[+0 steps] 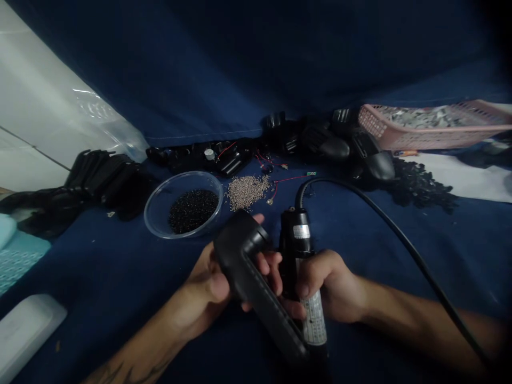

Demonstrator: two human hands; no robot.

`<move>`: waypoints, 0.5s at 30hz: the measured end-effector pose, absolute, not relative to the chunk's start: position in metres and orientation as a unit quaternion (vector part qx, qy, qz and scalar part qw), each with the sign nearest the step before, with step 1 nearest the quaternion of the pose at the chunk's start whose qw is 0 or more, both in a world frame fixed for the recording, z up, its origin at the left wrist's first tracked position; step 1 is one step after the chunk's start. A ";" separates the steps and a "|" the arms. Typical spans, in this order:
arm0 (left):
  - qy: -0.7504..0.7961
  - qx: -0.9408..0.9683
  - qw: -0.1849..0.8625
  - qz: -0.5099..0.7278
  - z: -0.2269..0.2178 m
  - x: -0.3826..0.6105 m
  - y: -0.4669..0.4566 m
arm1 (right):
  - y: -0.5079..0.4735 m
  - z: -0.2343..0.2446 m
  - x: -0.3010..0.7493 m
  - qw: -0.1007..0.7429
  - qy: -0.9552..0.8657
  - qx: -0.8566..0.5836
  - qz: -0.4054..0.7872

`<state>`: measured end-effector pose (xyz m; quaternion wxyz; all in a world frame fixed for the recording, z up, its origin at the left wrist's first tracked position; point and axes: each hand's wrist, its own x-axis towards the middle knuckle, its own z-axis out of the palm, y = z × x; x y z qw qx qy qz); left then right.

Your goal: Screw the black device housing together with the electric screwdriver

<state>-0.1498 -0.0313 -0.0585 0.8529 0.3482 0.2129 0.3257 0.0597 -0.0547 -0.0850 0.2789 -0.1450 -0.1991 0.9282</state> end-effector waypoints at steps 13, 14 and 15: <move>0.151 0.379 0.838 0.362 -0.062 -0.153 -0.033 | -0.057 -0.091 0.061 0.293 -0.213 -0.114 0.925; 0.138 0.377 0.844 0.356 -0.063 -0.154 -0.032 | -0.058 -0.092 0.061 0.291 -0.215 -0.110 0.926; 0.127 0.384 0.845 0.349 -0.064 -0.154 -0.032 | -0.058 -0.093 0.062 0.292 -0.216 -0.107 0.926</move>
